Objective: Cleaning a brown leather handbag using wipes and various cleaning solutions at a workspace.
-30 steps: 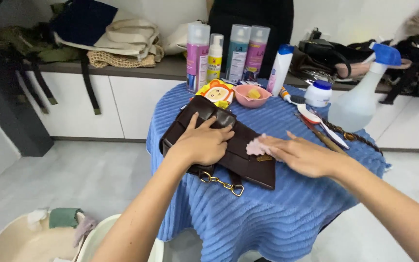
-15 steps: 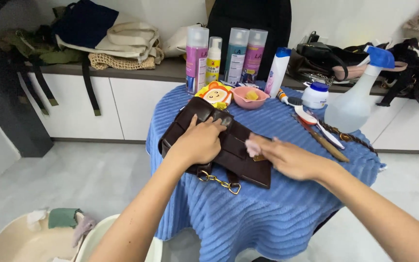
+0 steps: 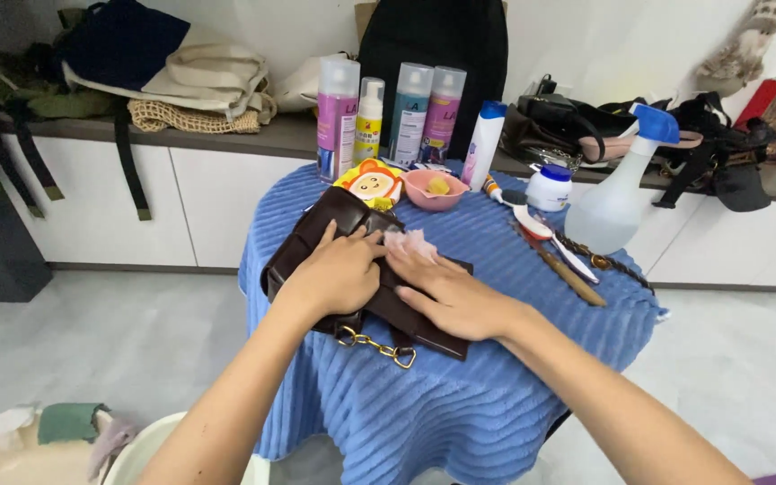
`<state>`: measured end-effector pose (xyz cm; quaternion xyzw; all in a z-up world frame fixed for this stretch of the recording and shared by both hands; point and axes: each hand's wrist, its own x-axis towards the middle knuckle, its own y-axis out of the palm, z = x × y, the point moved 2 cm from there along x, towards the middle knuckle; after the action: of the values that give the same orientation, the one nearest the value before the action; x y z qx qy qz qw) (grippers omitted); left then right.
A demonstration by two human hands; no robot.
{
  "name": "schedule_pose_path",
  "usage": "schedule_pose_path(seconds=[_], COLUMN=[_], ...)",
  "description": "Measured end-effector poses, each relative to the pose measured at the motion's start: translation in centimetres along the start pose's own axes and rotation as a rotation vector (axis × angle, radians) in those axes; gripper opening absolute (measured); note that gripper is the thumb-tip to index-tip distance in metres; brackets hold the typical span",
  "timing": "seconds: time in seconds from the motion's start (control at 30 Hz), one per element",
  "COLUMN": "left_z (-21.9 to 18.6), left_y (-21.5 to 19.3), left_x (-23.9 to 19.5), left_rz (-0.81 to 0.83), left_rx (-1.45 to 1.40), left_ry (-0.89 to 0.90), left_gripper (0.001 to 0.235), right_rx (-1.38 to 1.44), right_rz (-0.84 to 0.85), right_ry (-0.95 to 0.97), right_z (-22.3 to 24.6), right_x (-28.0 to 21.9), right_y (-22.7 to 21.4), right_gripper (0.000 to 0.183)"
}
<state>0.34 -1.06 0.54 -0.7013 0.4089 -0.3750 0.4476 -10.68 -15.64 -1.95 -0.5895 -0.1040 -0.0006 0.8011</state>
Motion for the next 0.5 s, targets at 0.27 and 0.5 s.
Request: schedule_pose_path(seconds=[0.27,0.5], left_z=[1.0,0.4], left_y=[0.7,0.0], left_x=[0.6,1.6], left_rz=[0.019,-0.016], left_rx=[0.033,0.052], left_ry=[0.019,0.002], left_gripper=[0.057,0.047], right_rx=[0.068,0.497], right_rz=[-0.105,-0.601], right_ry=[0.290,0.465], right_z=[-4.3,-12.3], right_x=[-3.2,-4.0], right_y=[-2.4,-1.6], right_gripper=[0.046,0.036])
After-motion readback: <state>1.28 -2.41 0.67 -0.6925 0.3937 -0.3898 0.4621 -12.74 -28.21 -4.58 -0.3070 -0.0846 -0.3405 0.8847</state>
